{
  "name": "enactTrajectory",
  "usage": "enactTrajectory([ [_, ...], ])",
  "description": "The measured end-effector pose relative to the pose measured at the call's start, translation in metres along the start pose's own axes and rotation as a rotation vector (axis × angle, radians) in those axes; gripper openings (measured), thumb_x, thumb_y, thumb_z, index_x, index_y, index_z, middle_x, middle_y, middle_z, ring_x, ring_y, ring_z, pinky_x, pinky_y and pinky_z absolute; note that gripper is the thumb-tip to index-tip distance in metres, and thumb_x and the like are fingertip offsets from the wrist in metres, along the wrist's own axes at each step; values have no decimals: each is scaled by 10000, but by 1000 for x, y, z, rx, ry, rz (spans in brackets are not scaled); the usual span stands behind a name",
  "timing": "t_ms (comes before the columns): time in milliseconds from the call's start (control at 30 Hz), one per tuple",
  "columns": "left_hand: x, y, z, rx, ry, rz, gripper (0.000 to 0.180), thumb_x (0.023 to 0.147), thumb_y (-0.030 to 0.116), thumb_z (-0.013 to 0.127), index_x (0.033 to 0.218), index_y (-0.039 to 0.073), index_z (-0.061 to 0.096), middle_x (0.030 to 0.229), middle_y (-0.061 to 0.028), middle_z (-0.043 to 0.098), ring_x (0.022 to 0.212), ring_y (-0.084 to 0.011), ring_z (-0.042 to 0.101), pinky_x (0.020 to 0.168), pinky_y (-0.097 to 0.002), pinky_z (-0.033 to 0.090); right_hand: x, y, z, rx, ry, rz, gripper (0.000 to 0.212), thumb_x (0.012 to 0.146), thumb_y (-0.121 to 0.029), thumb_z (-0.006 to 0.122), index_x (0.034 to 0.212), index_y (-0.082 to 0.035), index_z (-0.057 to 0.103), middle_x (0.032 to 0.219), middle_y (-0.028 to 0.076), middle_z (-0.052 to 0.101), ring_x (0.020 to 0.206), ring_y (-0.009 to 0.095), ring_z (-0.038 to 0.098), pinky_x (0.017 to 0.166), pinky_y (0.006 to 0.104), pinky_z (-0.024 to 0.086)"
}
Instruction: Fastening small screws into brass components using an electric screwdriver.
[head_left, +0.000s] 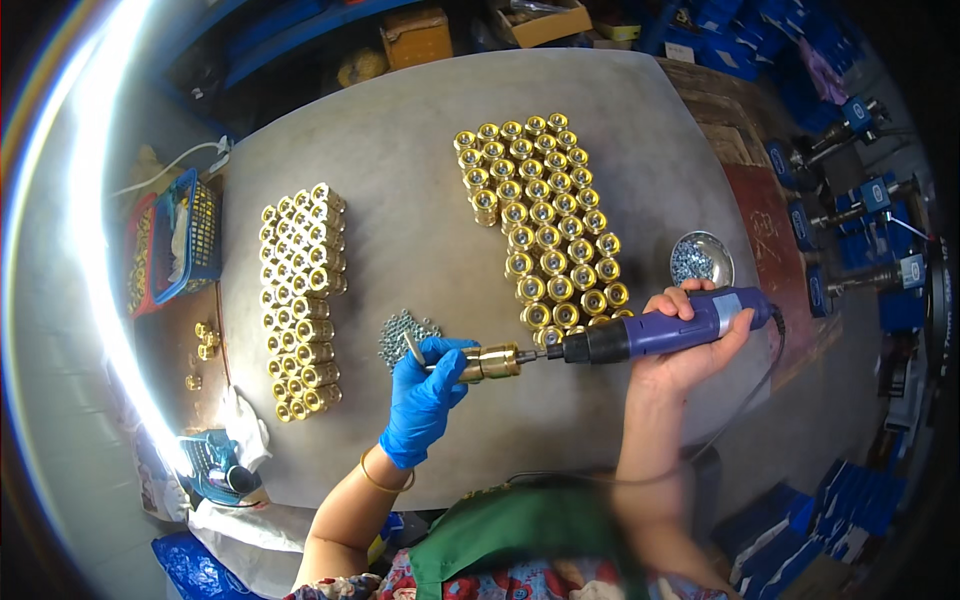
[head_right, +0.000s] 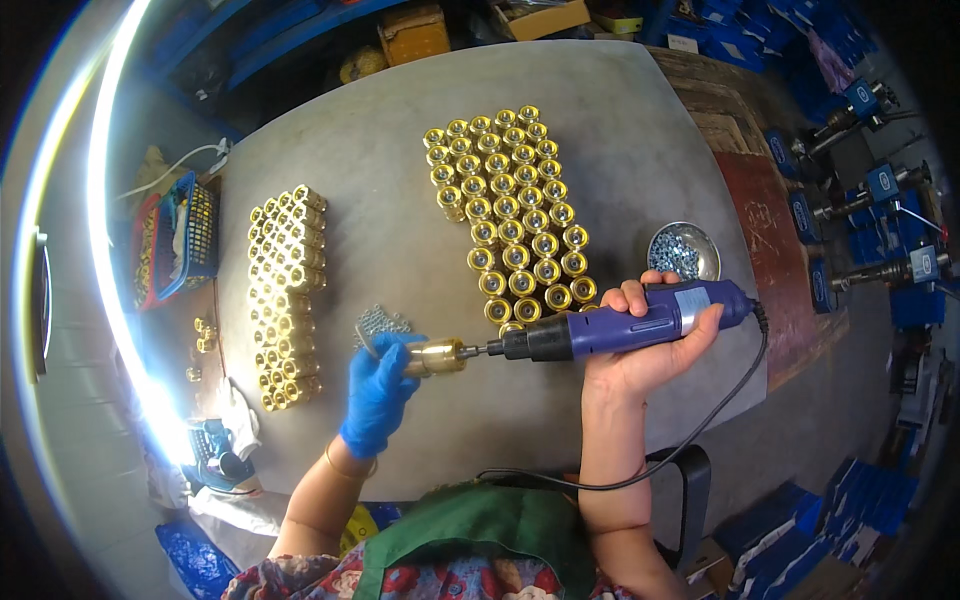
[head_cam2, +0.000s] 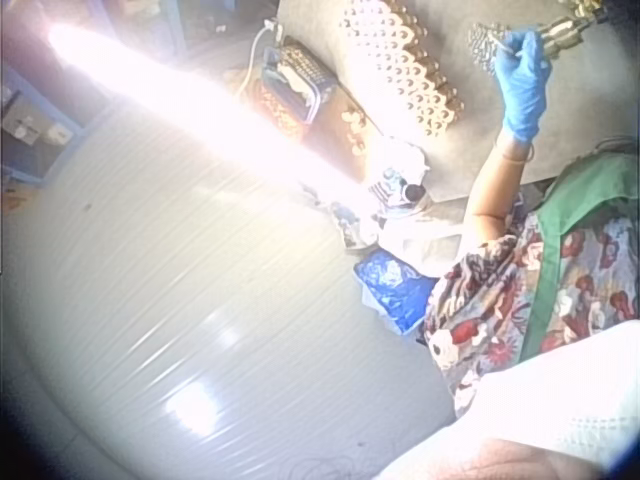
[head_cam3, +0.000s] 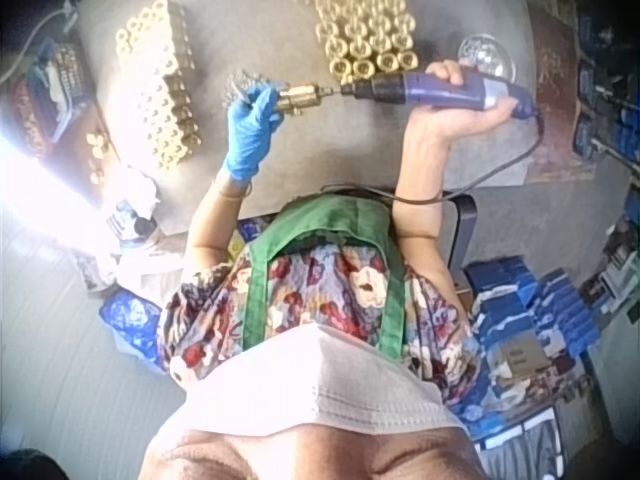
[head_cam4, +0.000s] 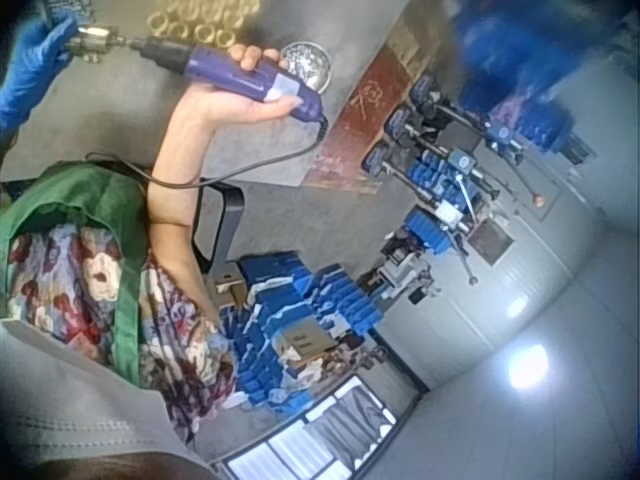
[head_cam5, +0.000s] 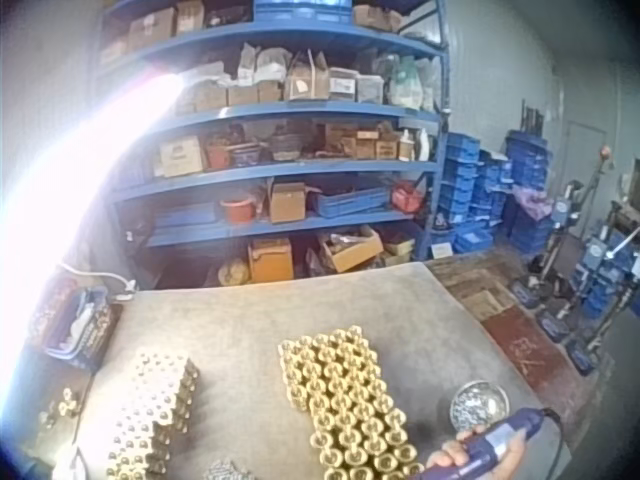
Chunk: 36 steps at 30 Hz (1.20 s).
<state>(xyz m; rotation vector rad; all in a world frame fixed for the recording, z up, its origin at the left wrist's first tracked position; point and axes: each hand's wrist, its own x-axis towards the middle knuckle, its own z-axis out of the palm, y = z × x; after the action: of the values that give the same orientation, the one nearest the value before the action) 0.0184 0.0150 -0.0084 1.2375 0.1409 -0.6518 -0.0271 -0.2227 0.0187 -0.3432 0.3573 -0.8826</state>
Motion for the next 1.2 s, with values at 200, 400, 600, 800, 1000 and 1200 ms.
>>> enactTrajectory([
  [200,4,-1,2,17,2,62,271,822,266,639,930,20,600,700,16,525,565,-34,434,478,-164,339,6,0,-4,55,-36,56,470,803,-528,511,868,-63,479,775,47,512,543,123,462,537,263,398],
  [400,7,-2,7,47,55,220,295,814,273,649,920,2,599,687,20,513,561,-33,423,490,-172,341,13,3,-1,57,-36,64,474,797,-532,516,867,-65,478,773,41,509,536,117,461,531,261,398],
  [600,38,37,4,405,-3,399,519,771,158,687,1209,51,431,760,2,533,640,-55,488,575,-197,421,15,-3,4,104,-44,-12,523,795,-541,522,956,-45,482,876,69,527,591,124,483,546,268,417],
  [800,112,48,7,872,2,639,957,694,53,718,1415,119,93,748,-24,548,657,-108,540,615,-257,466,24,-35,-2,42,-127,-204,531,792,-552,523,994,-61,491,941,74,533,638,138,496,581,264,409],
  [1000,156,33,20,1083,-131,731,978,666,56,732,1418,154,116,777,-69,567,673,-167,557,651,-292,478,19,-32,-13,-20,-119,-167,489,812,-530,508,996,-77,498,942,79,555,641,144,503,589,261,393],
  [1200,154,45,22,1478,-168,810,538,778,128,660,1271,82,451,792,-59,576,687,-142,549,633,-273,475,16,-28,-10,-50,-71,-165,478,824,-527,490,991,-79,505,934,80,567,637,147,502,578,265,391],
])
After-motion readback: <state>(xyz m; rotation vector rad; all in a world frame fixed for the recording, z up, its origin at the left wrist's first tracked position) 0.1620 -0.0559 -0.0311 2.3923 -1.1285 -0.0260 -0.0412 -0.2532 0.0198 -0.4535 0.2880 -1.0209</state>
